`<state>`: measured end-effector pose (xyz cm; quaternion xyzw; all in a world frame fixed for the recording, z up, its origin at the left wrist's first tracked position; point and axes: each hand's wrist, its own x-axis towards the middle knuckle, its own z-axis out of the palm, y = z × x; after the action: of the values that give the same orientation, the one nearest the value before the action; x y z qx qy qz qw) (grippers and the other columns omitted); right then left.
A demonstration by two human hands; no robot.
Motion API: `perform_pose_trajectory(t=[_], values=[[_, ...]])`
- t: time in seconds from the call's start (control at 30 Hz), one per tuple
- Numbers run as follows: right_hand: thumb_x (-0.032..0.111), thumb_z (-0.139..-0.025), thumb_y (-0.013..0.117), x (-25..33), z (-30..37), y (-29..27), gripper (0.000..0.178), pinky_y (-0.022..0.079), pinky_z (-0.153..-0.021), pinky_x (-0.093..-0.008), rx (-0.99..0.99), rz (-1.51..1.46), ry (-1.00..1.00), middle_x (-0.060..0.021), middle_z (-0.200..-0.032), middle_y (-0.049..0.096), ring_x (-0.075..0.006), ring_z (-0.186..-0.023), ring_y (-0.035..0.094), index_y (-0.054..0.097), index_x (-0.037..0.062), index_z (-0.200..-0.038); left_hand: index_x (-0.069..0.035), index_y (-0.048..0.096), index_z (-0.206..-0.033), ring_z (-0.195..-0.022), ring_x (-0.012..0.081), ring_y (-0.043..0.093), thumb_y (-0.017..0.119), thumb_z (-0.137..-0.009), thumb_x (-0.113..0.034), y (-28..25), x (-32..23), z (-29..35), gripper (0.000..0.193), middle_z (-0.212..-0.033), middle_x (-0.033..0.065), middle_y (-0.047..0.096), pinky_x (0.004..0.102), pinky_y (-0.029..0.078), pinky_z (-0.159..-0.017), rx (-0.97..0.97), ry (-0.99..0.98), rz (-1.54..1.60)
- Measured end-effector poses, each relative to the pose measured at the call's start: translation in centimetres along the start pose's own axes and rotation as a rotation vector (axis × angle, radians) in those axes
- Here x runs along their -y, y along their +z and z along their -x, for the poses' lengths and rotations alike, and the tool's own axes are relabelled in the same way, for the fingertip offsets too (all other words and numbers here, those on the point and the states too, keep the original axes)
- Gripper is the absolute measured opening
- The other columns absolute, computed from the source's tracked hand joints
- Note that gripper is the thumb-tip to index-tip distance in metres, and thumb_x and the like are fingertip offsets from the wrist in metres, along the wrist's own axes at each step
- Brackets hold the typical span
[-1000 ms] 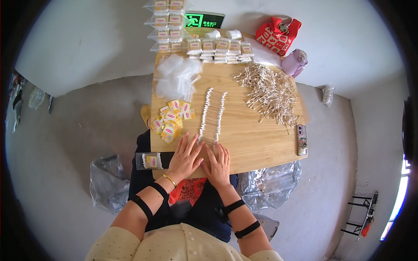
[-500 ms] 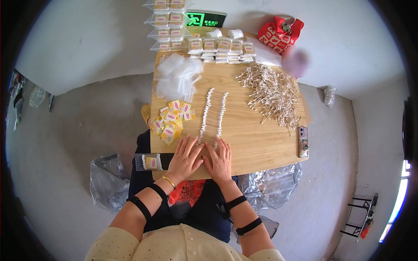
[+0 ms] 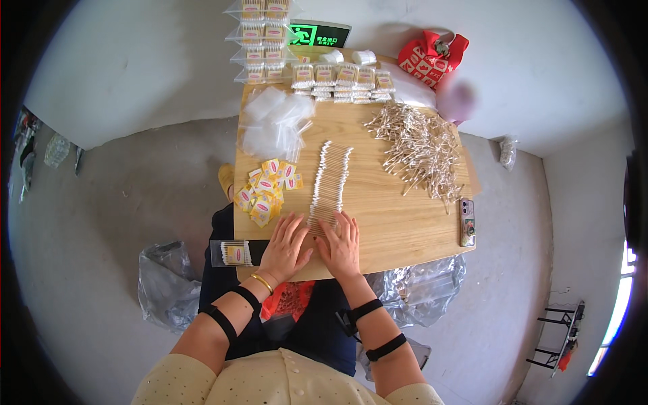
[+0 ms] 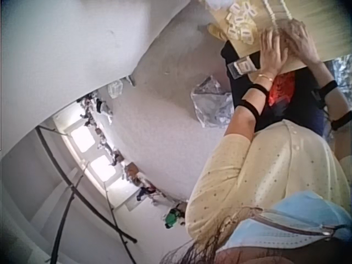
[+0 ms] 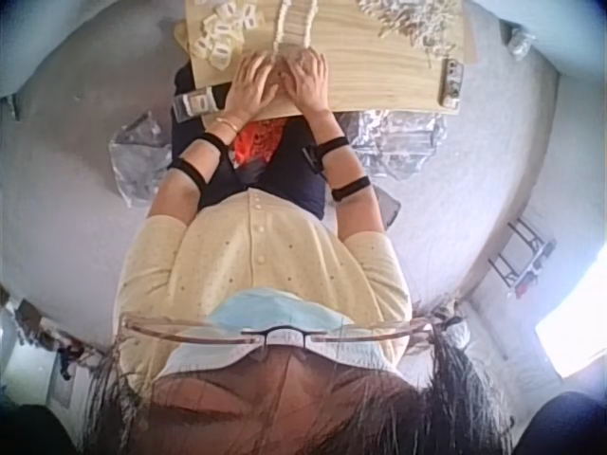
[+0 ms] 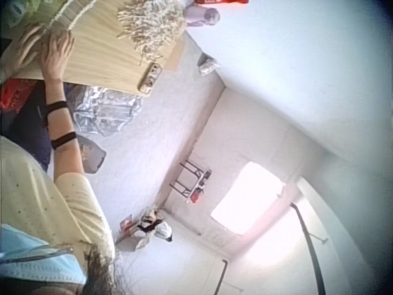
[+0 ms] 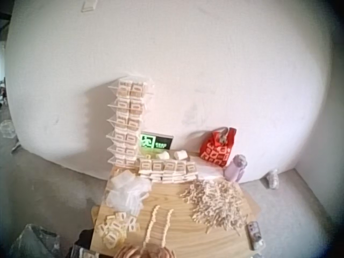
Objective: The person arranges cotton swabs into neat rows on a wooden table and then places them into small plastic bags. They repeatedly pick up swabs, align them, and insert them into packaging, stacking the finished bags to the side.
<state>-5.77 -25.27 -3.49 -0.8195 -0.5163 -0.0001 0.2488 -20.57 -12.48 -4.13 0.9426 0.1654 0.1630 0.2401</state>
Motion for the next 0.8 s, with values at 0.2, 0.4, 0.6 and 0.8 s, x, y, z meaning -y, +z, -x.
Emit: perform_pose_trajectory(t=[0.2, 0.4, 0.6, 0.8], values=[[0.024, -0.092, 0.072, -0.1, -1.1, -0.1, 0.047, 0.029, -0.122, -0.0565, -0.041, -0.001, -0.002, -0.0164, -0.146, 0.047, -0.0397, -0.143, 0.04, 0.064, 0.0142, -0.137, -0.005, 0.054, -0.138, -0.15, 0.0407, 0.034, 0.064, -0.096, -0.034, 0.3, 0.3, 0.1, 0.052, -0.153, 0.0201, 0.043, 0.0548, 0.025, -0.128, -0.005, -0.005, 0.012], [0.02, -0.094, 0.07, -0.1, -1.3, -0.3, 0.042, 0.03, -0.122, -0.0567, -0.014, 0.005, -0.005, -0.0161, -0.144, 0.048, -0.0405, -0.143, 0.041, 0.065, 0.0133, -0.135, -0.004, 0.053, -0.139, -0.149, 0.0408, 0.035, 0.064, -0.096, -0.033, 0.4, 0.3, 0.2, 0.052, -0.152, 0.0208, 0.043, 0.0545, 0.025, -0.127, 0.003, 0.0, 0.001], [0.014, -0.091, 0.069, 0.1, -2.9, -0.6, 0.034, 0.031, -0.121, -0.0572, -0.053, -0.002, -0.002, -0.0163, -0.139, 0.05, -0.0411, -0.141, 0.042, 0.068, 0.0123, -0.124, -0.005, 0.053, -0.139, -0.149, 0.0408, 0.035, 0.063, -0.096, -0.032, 0.3, 0.4, 0.3, 0.052, -0.152, 0.0211, 0.043, 0.054, 0.025, -0.127, -0.005, 0.013, -0.001], [0.008, -0.087, 0.068, 0.0, -3.5, -0.2, 0.031, 0.033, -0.12, -0.0569, -0.067, 0.016, 0.005, -0.0154, -0.135, 0.052, -0.0415, -0.138, 0.044, 0.069, 0.0128, -0.118, -0.005, 0.052, -0.14, -0.149, 0.0405, 0.036, 0.063, -0.096, -0.032, 0.4, 0.4, 0.2, 0.052, -0.153, 0.0207, 0.043, 0.0536, 0.025, -0.128, -0.004, 0.016, -0.015]])
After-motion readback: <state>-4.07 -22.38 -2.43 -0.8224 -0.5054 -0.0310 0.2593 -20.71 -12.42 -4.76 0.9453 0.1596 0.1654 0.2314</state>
